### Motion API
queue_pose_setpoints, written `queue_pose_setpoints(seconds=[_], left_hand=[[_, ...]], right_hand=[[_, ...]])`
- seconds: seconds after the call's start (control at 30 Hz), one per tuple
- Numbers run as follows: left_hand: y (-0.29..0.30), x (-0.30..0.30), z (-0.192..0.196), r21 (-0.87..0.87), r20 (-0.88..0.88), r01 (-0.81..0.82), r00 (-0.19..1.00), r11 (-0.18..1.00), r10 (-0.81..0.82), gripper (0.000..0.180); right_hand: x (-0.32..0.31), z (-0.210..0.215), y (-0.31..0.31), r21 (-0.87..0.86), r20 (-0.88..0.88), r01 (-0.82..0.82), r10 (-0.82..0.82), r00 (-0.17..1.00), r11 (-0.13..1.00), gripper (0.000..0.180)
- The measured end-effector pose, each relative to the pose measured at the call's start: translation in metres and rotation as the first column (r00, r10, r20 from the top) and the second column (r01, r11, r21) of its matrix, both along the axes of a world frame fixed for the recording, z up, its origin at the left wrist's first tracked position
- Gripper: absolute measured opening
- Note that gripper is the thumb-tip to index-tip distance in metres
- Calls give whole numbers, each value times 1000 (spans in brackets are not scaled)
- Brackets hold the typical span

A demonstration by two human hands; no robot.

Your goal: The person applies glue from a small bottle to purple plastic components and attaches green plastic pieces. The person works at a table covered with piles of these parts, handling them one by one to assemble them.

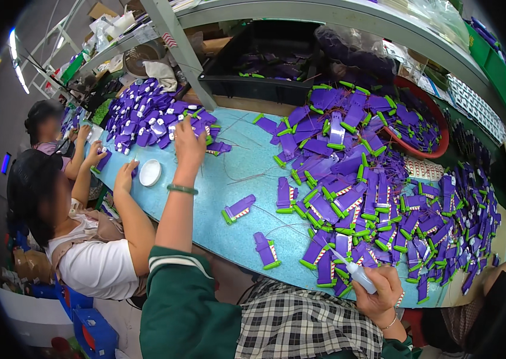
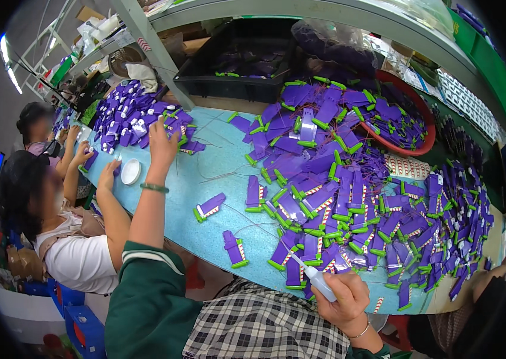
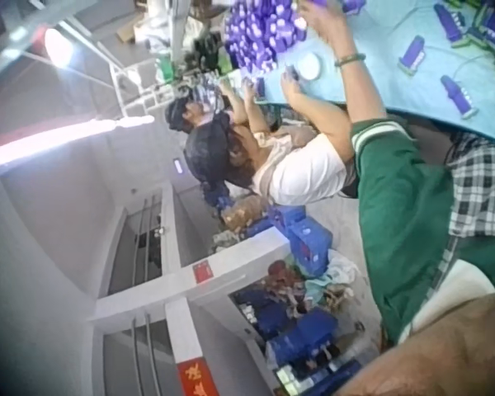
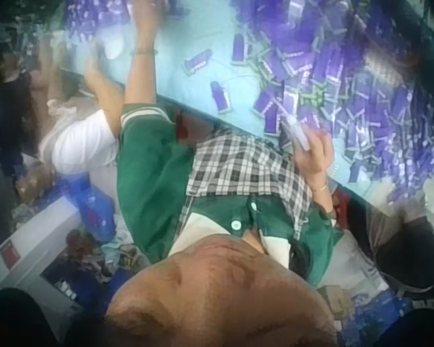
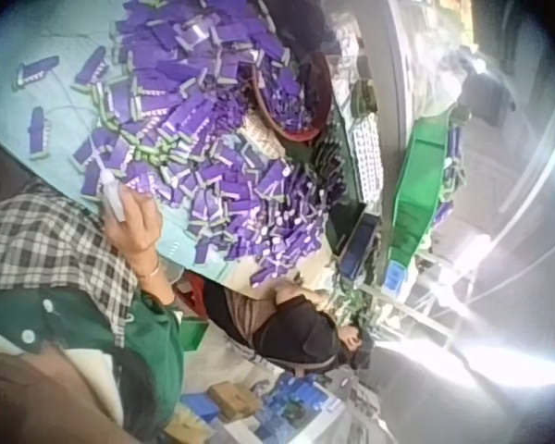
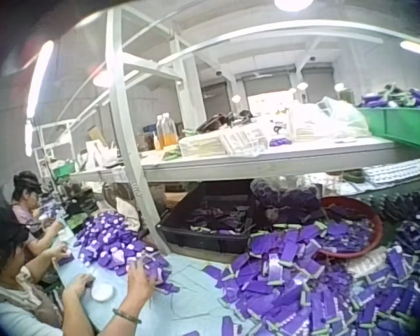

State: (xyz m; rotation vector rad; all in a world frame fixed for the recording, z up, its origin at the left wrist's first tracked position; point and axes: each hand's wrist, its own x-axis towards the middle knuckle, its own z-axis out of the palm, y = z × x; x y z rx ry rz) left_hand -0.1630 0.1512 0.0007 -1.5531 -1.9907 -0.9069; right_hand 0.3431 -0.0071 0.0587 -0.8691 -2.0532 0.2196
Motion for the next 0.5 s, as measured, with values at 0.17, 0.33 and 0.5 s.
queue_pose_setpoints(seconds=[0.17, 0.33, 0.5], left_hand=[[-94, 109, 27, -510, 344, 424, 898, 749, -274, 40], [-148, 129, 1, -433, 323, 321, 928, 843, -187, 32], [-186, 152, 43, -154, 844, 361, 532, 920, -68, 17]], right_hand=[[-2, -3, 4, -20, -3, -20, 20, 1000, 1000, 46], [-5, -3, 1, -108, -25, -87, 85, 996, 990, 44], [3, -4, -1, -61, -38, -49, 47, 998, 997, 44]])
